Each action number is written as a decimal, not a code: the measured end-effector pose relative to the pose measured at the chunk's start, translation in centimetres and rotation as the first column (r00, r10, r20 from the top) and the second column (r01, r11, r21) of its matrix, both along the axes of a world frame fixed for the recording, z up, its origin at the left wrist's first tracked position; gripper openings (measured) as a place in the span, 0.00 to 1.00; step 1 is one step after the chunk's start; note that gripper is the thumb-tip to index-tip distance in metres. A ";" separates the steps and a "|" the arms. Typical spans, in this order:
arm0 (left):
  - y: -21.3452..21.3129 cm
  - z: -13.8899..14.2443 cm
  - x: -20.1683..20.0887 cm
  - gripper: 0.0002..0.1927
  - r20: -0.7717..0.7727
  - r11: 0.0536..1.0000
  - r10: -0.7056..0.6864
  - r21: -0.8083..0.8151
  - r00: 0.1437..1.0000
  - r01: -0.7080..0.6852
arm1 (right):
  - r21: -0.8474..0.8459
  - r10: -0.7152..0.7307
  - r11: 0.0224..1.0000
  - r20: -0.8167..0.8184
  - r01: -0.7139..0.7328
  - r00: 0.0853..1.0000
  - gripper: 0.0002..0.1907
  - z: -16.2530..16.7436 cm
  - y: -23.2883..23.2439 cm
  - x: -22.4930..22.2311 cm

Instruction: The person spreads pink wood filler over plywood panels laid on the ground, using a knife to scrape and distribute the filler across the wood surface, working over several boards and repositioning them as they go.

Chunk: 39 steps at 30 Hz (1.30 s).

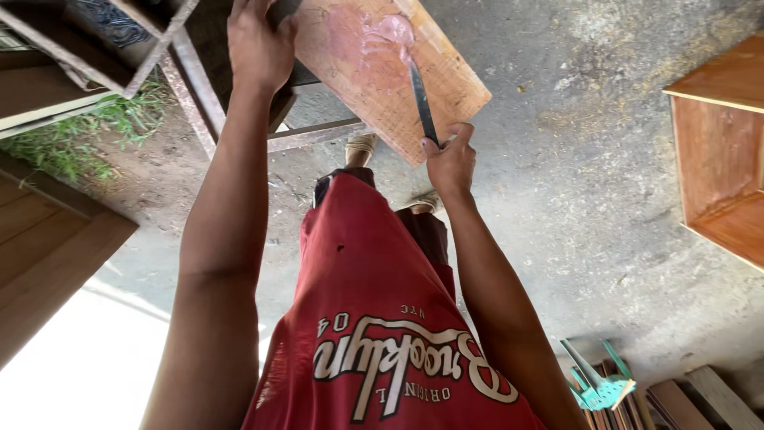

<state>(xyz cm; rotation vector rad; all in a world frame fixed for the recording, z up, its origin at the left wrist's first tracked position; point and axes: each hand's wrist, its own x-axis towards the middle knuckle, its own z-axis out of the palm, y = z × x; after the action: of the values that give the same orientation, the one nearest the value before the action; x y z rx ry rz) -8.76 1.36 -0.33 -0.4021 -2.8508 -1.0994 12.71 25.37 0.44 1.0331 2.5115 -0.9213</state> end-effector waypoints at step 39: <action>20.1 -0.2 28.2 0.21 0.925 -0.189 0.228 0.347 0.303 -0.919 | -0.385 0.504 0.727 -0.263 -0.568 0.823 0.11 2.4 13.5 -5.0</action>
<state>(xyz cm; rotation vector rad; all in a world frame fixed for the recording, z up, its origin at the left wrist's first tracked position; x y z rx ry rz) 19.47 21.49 -0.56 1.6398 -1.2241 -2.3891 7.69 38.87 2.86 0.0715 2.3097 -1.3129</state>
